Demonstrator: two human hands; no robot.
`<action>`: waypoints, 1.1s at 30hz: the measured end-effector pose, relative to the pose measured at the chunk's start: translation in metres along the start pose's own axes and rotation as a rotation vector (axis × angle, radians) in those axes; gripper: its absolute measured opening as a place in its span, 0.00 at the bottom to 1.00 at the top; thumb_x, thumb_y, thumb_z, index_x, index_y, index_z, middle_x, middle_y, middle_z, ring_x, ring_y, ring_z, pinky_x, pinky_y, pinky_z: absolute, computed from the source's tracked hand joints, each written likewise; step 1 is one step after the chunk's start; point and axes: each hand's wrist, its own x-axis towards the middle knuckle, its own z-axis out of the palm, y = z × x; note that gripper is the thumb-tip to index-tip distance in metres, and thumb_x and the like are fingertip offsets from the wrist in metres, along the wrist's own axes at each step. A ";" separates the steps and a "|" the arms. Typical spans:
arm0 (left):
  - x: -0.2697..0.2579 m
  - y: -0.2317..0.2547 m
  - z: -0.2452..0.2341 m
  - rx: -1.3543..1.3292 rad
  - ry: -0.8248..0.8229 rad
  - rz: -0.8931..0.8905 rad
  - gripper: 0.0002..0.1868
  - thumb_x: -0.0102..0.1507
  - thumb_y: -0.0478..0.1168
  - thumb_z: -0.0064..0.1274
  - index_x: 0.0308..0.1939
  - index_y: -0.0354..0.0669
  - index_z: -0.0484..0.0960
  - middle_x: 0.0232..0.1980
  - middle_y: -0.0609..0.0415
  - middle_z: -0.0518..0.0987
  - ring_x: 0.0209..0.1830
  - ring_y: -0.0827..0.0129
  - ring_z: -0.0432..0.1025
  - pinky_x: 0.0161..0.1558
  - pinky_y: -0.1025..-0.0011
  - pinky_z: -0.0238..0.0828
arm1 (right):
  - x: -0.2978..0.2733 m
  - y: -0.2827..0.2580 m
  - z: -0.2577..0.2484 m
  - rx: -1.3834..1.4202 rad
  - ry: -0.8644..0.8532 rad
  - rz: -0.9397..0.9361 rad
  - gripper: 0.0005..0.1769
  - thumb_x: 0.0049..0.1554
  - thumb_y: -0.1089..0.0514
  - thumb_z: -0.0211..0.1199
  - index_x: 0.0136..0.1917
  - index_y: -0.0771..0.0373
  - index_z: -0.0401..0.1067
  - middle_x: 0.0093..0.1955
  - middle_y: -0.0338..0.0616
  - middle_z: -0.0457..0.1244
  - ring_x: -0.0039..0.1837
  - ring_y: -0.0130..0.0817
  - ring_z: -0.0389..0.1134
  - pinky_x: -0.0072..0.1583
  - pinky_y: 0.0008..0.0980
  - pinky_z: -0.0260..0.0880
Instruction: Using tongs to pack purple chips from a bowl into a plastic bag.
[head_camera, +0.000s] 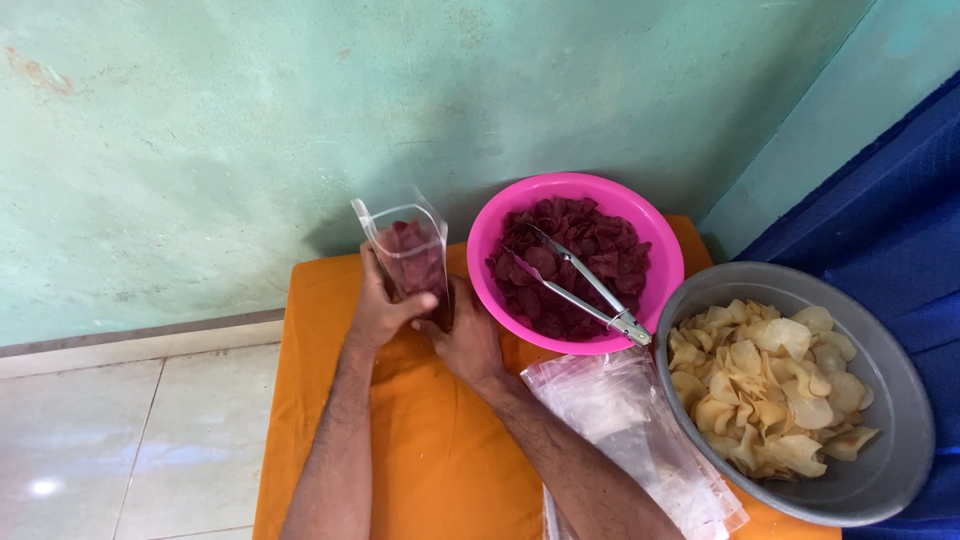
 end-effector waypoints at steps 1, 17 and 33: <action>-0.001 0.001 0.003 0.001 0.002 0.001 0.54 0.45 0.38 0.79 0.67 0.47 0.57 0.70 0.52 0.69 0.71 0.66 0.61 0.75 0.60 0.55 | 0.000 -0.002 -0.002 0.001 -0.002 -0.001 0.43 0.48 0.44 0.77 0.72 0.56 0.63 0.62 0.55 0.65 0.68 0.56 0.65 0.68 0.53 0.66; -0.002 0.003 -0.003 0.482 0.146 -0.081 0.46 0.52 0.54 0.75 0.64 0.40 0.65 0.58 0.39 0.77 0.64 0.46 0.71 0.65 0.47 0.67 | -0.006 -0.025 -0.011 -0.572 -0.165 -0.060 0.43 0.59 0.36 0.58 0.77 0.61 0.52 0.74 0.58 0.59 0.82 0.46 0.48 0.78 0.52 0.42; 0.009 0.003 -0.013 0.341 0.143 -0.209 0.41 0.61 0.54 0.64 0.73 0.50 0.64 0.68 0.43 0.70 0.72 0.49 0.63 0.73 0.46 0.58 | -0.001 -0.028 -0.024 -0.650 -0.399 -0.146 0.48 0.61 0.29 0.51 0.81 0.60 0.47 0.82 0.56 0.48 0.85 0.55 0.37 0.79 0.60 0.41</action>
